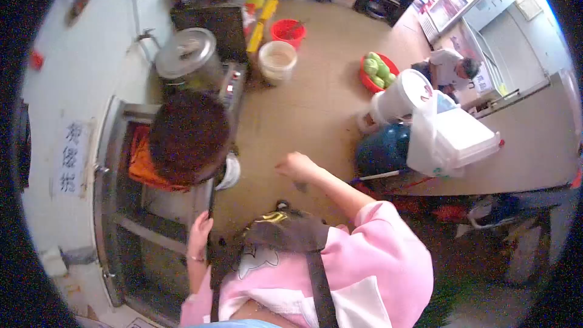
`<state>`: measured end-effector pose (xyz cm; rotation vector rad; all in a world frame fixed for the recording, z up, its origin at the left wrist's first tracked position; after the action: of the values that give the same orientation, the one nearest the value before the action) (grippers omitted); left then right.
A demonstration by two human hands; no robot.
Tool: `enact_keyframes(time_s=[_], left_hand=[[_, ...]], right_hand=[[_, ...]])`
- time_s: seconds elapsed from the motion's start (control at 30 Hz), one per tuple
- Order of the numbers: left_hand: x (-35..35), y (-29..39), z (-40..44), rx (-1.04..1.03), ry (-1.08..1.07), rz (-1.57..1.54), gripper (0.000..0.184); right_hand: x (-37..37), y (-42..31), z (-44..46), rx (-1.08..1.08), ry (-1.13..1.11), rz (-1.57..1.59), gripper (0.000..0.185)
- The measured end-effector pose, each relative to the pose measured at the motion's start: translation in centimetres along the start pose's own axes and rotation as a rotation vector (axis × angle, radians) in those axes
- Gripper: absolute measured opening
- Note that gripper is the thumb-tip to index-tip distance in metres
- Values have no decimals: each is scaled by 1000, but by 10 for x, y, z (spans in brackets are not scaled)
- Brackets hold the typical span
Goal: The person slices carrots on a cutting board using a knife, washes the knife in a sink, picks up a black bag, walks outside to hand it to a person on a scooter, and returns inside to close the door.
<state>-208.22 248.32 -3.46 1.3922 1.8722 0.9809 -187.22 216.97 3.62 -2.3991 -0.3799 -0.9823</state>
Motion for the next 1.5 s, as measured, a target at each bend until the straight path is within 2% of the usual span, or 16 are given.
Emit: enact_keyframes(time_s=[0.13, 0.23, 0.3, 0.33, 0.4, 0.6, 0.67, 0.77, 0.8, 0.9, 0.93, 1.0, 1.1, 1.23, 1.37, 1.5], left_hand=[[-198, 78, 79, 234, -457, 1, 53], [-301, 81, 179, 118, -698, 175, 55], [-364, 104, 250, 167, -717, 274, 55], [-400, 128, 288, 155, -728, 298, 54], [-467, 158, 370, 223, -721, 198, 49], [-757, 372, 576, -145, -883, 709, 57], [-864, 428, 641, -181, -1036, 737, 57], [-1003, 442, 765, -158, -1264, 758, 56], [-1032, 431, 797, -134, -1275, 775, 56], [-1141, 471, 946, -377, -697, 1502, 58], [-1157, 459, 987, -476, -713, 1343, 60], [-1186, 419, 1058, -120, -847, 1098, 75], [-1237, 369, 1145, 17, -1005, 1579, 95], [-1452, 455, 1259, 264, -1064, 1073, 96], [-1679, 559, 1327, 222, -1187, 1239, 74], [-1923, 610, 1379, -31, -1341, 1447, 82]], right_hand=[[114, 109, -4, 231, 382, 406, 35], [166, 229, 56, 217, 361, 650, 32], [166, 351, 114, -55, 551, 698, 35], [160, 411, 131, -258, 611, 295, 38], [142, 516, 140, -462, 351, 146, 40], [108, 725, 29, -767, 509, 694, 37], [98, 777, 7, -1031, 550, 1257, 31], [122, 858, 22, -1186, 597, 1392, 27], [142, 892, 41, -1069, 725, 1424, 27], [260, 1055, 109, -979, 554, 1264, 35], [295, 1077, 128, -944, 434, 1210, 39], [404, 1154, 141, -924, 287, 1226, 41], [517, 1338, 146, -854, 813, 1063, 37], [661, 1545, 133, -891, 1311, 1071, 30], [682, 1678, 146, -1195, 1145, 1157, 29], [781, 1856, 79, -1218, 1083, 1269, 28]])
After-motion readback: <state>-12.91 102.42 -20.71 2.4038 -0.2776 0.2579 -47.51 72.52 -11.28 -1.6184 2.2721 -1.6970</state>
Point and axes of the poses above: each hand's wrist, its own z-axis towards the middle knuckle, its own x-axis out of the back of the hand, y = z × x, the point moved 5 cm from there along z, towards the middle knuckle, and after that the axes turned 13 degrees about -z, right-handed, at the moved point
